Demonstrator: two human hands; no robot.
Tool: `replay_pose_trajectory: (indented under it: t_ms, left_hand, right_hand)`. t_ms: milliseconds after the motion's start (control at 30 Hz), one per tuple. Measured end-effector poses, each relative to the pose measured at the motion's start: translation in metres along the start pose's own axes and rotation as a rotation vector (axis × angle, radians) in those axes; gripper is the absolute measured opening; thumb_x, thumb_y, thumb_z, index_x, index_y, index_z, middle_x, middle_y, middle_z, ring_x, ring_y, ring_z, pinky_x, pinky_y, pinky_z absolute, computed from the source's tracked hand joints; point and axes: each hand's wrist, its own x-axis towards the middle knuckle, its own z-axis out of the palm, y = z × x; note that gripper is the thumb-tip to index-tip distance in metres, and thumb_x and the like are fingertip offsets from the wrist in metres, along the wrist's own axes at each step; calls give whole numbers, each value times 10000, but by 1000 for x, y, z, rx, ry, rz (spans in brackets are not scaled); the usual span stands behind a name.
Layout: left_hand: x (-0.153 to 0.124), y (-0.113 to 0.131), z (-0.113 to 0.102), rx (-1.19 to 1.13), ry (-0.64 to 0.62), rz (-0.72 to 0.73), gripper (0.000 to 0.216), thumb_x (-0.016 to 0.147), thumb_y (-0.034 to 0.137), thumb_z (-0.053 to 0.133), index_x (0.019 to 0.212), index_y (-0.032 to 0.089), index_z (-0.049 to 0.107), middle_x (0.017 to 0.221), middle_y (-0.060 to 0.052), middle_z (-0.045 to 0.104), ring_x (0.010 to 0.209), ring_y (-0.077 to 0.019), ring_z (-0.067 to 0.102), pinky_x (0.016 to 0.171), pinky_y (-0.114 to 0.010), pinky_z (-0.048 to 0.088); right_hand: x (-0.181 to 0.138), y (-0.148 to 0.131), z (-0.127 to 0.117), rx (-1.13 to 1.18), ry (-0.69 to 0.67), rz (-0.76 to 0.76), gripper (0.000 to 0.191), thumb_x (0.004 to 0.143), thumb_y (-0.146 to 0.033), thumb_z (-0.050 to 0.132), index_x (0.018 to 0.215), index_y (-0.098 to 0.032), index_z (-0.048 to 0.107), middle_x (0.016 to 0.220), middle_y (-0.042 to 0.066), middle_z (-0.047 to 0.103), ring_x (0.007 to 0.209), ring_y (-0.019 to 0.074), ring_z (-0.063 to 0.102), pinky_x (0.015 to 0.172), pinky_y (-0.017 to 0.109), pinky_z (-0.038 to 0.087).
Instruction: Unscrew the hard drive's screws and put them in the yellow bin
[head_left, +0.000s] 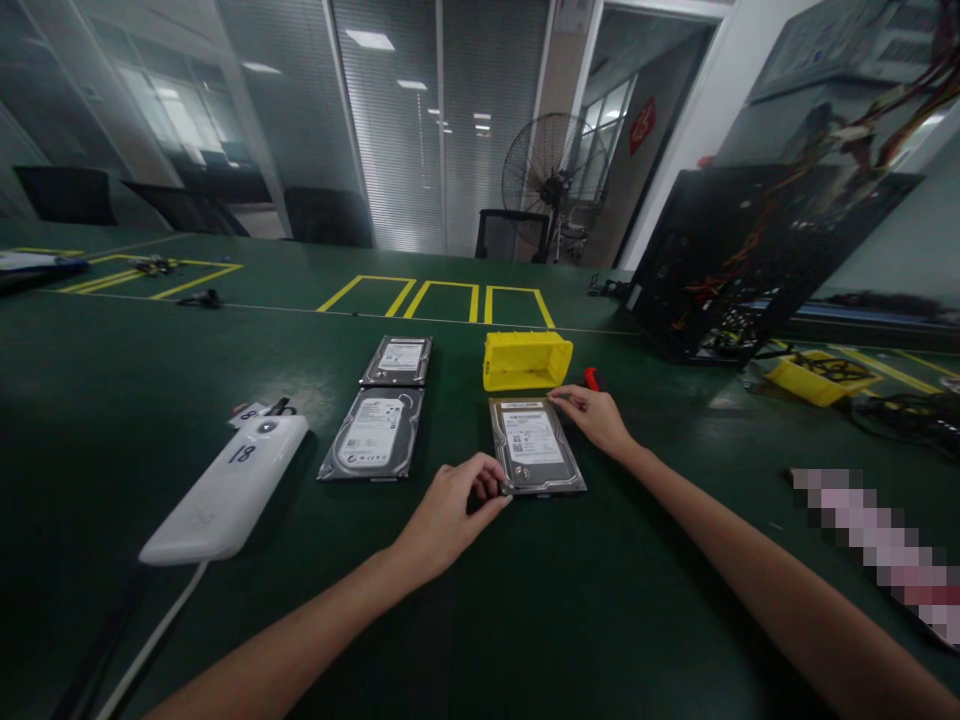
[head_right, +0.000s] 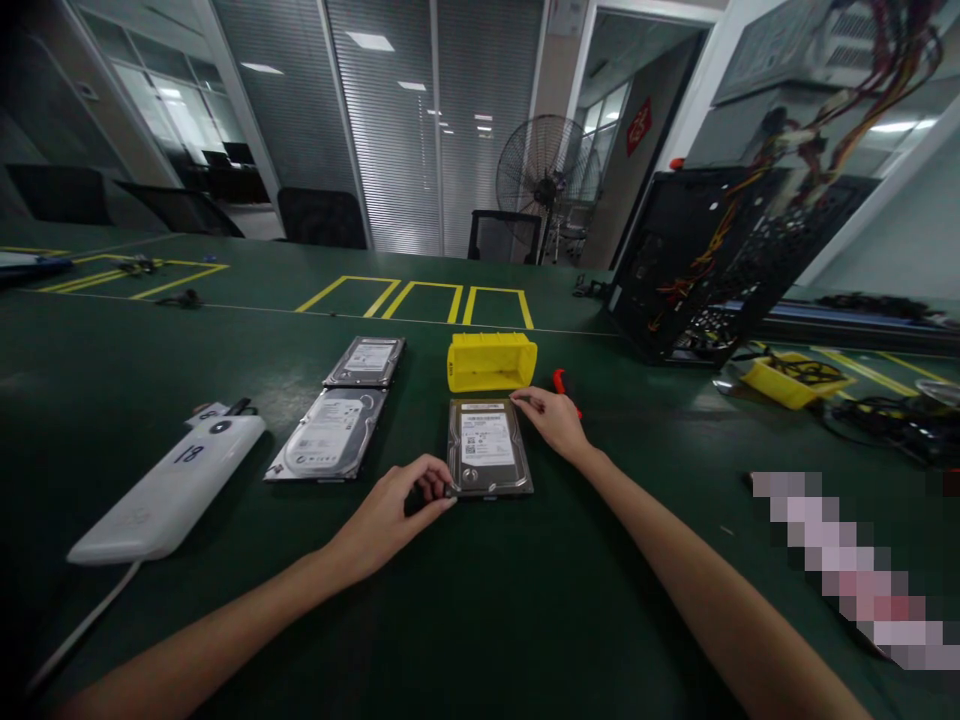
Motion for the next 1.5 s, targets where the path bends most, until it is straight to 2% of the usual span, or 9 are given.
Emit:
replay_pose_trajectory:
  t_ms: [200, 400, 533, 700, 833, 1200, 1500]
  left_hand:
    - [0, -3, 1, -6, 6, 14, 164, 864, 279, 575, 1007, 205, 547, 926, 2, 613, 853, -170, 560, 818, -334, 414]
    - [1, -4, 2, -9, 5, 21, 154, 863, 268, 572, 1000, 201, 543, 921, -3, 616, 849, -169, 564, 824, -338, 417]
    - [1, -6, 3, -9, 14, 37, 156, 862, 268, 571, 1000, 202, 540, 927, -10, 617, 849, -169, 563, 825, -340, 421]
    - [1, -8, 3, -13, 16, 44, 158, 868, 277, 572, 1008, 209, 546, 920, -1, 614, 847, -167, 564, 812, -332, 418]
    - [0, -7, 3, -12, 9, 42, 167, 867, 274, 578, 1017, 209, 547, 929, 2, 613, 857, -167, 565, 823, -333, 412]
    - [0, -5, 2, -16, 9, 31, 163, 869, 268, 583, 1017, 209, 548, 932, 11, 611, 861, -166, 566, 821, -329, 407]
    - [1, -7, 4, -5, 23, 42, 160, 864, 252, 588, 1011, 206, 542, 921, 10, 616, 850, -166, 570, 810, -327, 416]
  right_hand:
    - [2, -2, 3, -30, -12, -3, 313, 869, -389, 502, 1021, -189, 688, 603, -14, 571, 542, 121, 488, 536, 235, 328]
    - [1, -2, 3, -93, -5, -16, 313, 886, -370, 474, 1037, -193, 684, 785, 22, 694, 621, 133, 564, 595, 241, 391]
    - [0, -2, 2, -121, -15, -12, 323, 889, -372, 472, 1070, -198, 676, 778, 21, 702, 620, 141, 580, 595, 247, 405]
    - [-1, -3, 2, -77, -75, -49, 332, 905, -343, 444, 1124, -214, 657, 942, 28, 723, 702, 153, 625, 668, 267, 460]
    - [-3, -3, 2, -69, -68, -71, 318, 903, -338, 458, 1114, -214, 661, 982, 17, 723, 748, 157, 645, 690, 267, 468]
    - [-3, -4, -1, -104, -21, -51, 294, 897, -347, 481, 1057, -206, 683, 890, 19, 726, 690, 151, 625, 641, 262, 452]
    - [-3, 1, 3, -18, -54, -77, 335, 902, -354, 461, 1107, -193, 671, 1064, 27, 711, 862, 183, 670, 775, 305, 502]
